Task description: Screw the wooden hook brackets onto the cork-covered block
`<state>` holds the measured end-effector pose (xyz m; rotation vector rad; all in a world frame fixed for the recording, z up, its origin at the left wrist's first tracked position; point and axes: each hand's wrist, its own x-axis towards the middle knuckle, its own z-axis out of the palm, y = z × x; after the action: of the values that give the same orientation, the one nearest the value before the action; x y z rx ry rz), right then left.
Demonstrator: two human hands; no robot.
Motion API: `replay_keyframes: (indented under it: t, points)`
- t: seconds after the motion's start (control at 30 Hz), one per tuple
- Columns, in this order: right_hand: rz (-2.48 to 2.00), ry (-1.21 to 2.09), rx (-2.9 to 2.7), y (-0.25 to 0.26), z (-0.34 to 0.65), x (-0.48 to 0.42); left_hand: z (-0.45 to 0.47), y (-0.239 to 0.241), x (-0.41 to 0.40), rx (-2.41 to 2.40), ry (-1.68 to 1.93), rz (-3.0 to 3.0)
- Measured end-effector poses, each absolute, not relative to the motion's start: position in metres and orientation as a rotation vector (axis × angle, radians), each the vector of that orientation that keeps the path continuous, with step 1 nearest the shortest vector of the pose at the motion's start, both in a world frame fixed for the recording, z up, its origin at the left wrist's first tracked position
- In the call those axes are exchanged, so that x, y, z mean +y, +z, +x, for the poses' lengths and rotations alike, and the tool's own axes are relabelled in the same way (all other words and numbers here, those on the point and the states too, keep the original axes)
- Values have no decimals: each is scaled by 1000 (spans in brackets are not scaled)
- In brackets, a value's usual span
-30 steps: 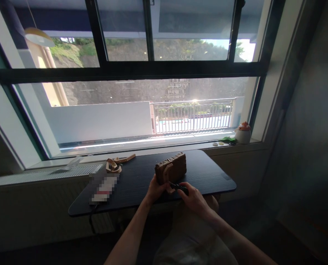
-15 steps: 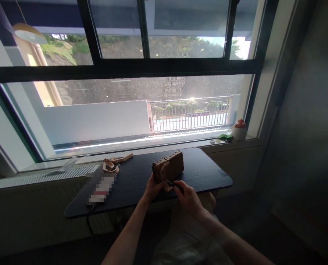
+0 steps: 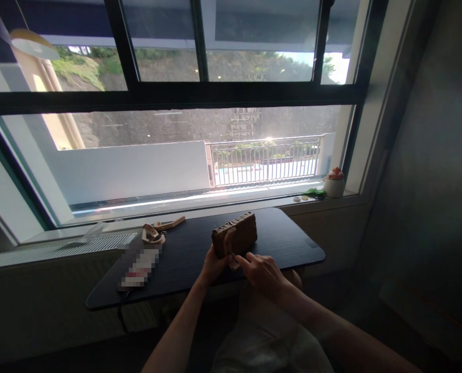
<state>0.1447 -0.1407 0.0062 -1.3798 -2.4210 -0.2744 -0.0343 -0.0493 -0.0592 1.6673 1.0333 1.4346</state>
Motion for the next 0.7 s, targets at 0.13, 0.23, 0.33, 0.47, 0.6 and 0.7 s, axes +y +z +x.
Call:
replay_keyframes:
  t: [0.13, 0.23, 0.33, 0.47, 0.6, 0.7]
  points:
    - [-1326, -135, -2363, -2, 143, -136, -35, -60, -48, 1014, 1439, 1663]
    - [-1301, 243, -1926, -22, 140, -129, -36, -61, -47, 989, 1447, 1671]
    - [-1272, 521, -1615, -36, 138, -122, -36, -62, -46, 1001, 1435, 1664]
    - [-1322, 563, -1676, -30, 144, -122, -37, -62, -46, 992, 1422, 1683]
    - [-1396, 140, -2086, -11, 150, -132, -36, -65, -46, 968, 1439, 1709]
    - [-1378, -182, -2355, -1, 146, -139, -35, -65, -46, 986, 1450, 1706]
